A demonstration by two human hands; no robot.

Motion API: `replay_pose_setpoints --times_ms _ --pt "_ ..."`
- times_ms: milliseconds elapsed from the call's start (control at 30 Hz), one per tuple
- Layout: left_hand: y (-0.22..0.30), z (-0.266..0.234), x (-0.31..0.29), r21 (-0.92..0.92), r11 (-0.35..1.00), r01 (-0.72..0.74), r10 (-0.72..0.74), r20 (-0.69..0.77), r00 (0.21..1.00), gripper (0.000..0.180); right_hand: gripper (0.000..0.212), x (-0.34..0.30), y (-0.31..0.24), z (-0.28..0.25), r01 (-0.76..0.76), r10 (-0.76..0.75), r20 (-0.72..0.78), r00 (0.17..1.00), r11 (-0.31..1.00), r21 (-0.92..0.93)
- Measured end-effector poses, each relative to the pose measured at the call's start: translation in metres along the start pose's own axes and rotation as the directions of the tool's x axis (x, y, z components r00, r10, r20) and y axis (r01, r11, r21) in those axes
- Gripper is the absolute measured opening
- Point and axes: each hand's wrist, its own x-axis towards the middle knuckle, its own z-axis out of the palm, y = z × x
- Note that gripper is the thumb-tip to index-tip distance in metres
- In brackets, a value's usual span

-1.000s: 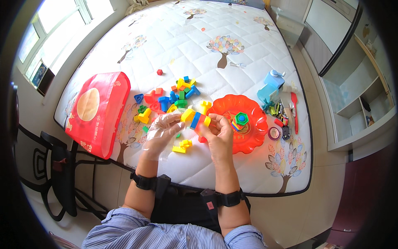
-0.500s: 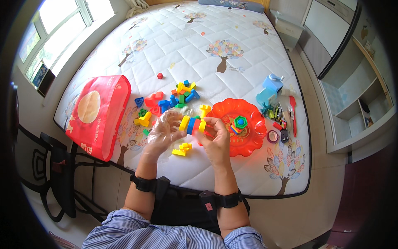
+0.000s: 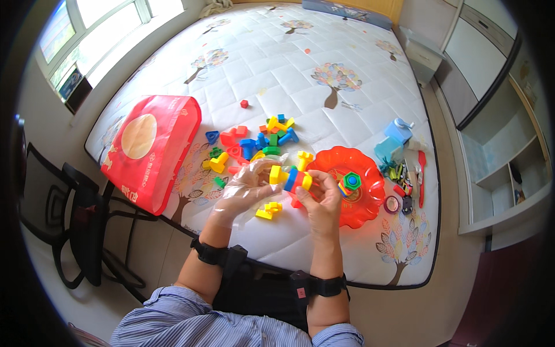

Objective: The person assembles colorful plastic building blocks by hand on a bed, connecting several circular and star-shaped pieces into a short stack and placing them onto a red base.

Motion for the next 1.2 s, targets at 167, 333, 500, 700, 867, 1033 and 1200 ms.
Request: replay_pose_setpoints --times_ms 167,333,500,700,867,1033,1200 --pt "-0.011 0.008 0.012 0.285 0.948 -0.144 0.174 -0.083 0.981 0.075 0.048 0.010 0.008 -0.014 -0.071 0.074 -0.109 0.991 0.997 0.035" --pt "-0.005 0.019 0.015 0.235 0.972 -0.010 0.021 -0.046 0.999 0.076 0.049 0.011 0.007 -0.020 -0.113 0.113 -0.064 0.992 0.994 -0.005" --pt "0.004 0.028 0.015 0.183 0.983 0.022 -0.020 -0.008 1.000 0.075 0.052 0.014 0.015 -0.041 -0.051 0.052 0.026 0.998 0.998 -0.044" --pt "0.008 0.029 0.012 0.140 0.988 0.066 -0.066 -0.005 0.998 0.077 0.055 0.010 0.011 -0.042 0.059 -0.046 0.152 0.987 0.995 -0.079" --pt "0.013 0.028 0.017 0.107 0.991 0.079 -0.078 -0.016 0.997 0.080 0.049 0.004 0.013 -0.034 -0.061 0.058 0.061 0.996 0.997 0.044" --pt "0.002 0.009 0.001 0.097 0.971 -0.217 0.221 -0.035 0.975 0.069 0.044 -0.003 0.006 -0.008 -0.166 0.163 0.041 0.986 0.981 0.100" --pt "-0.005 0.016 -0.006 0.140 0.980 -0.139 0.146 -0.045 0.988 0.074 0.040 -0.004 0.008 -0.010 -0.244 0.246 0.010 0.969 0.953 0.181"
